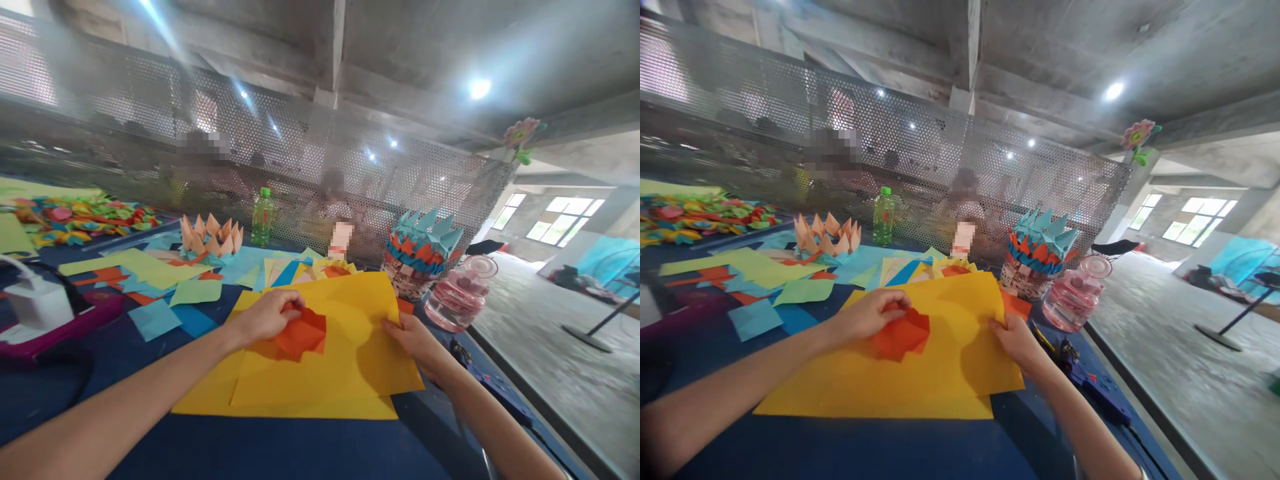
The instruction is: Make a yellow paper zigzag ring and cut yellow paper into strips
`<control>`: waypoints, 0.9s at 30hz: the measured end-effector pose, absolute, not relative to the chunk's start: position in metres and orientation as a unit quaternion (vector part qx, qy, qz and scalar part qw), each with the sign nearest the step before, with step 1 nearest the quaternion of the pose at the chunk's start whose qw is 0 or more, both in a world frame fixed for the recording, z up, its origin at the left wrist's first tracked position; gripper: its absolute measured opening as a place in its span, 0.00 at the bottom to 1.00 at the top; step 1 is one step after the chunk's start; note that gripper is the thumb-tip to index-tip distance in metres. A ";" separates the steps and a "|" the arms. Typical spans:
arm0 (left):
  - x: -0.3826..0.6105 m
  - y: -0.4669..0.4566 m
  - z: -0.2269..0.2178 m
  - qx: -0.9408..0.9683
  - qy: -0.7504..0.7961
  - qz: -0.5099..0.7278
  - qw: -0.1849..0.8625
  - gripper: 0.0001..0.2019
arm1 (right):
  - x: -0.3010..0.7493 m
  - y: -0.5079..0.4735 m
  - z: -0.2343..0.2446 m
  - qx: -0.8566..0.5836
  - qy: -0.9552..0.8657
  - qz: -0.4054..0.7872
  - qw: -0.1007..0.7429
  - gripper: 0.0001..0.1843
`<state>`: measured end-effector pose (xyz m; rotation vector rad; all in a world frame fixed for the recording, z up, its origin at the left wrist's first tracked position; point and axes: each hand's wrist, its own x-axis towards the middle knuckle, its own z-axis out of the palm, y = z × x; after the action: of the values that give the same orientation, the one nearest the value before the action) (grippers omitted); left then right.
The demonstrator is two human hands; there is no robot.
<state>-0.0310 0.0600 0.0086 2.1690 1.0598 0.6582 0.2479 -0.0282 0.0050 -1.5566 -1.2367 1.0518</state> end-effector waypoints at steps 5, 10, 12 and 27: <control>-0.058 0.090 0.019 0.753 0.468 0.273 0.374 0.08 | 0.255 -0.030 0.011 -0.623 -0.481 0.419 0.453 0.22; -0.077 0.101 0.020 0.671 0.492 0.352 0.429 0.16 | 0.262 -0.031 0.015 -0.621 -0.482 0.414 0.459 0.19; -0.078 0.100 0.018 0.652 0.481 0.358 0.463 0.21 | 0.263 -0.031 0.016 -0.621 -0.480 0.416 0.460 0.19; -0.058 0.081 0.017 0.510 0.426 0.337 0.667 0.15 | 0.265 -0.029 0.017 -0.581 -0.404 0.432 0.558 0.18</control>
<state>-0.0580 0.0815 0.0175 1.1504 0.9621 0.7615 0.2652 -0.0293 0.0172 -1.3715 -0.9533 1.0199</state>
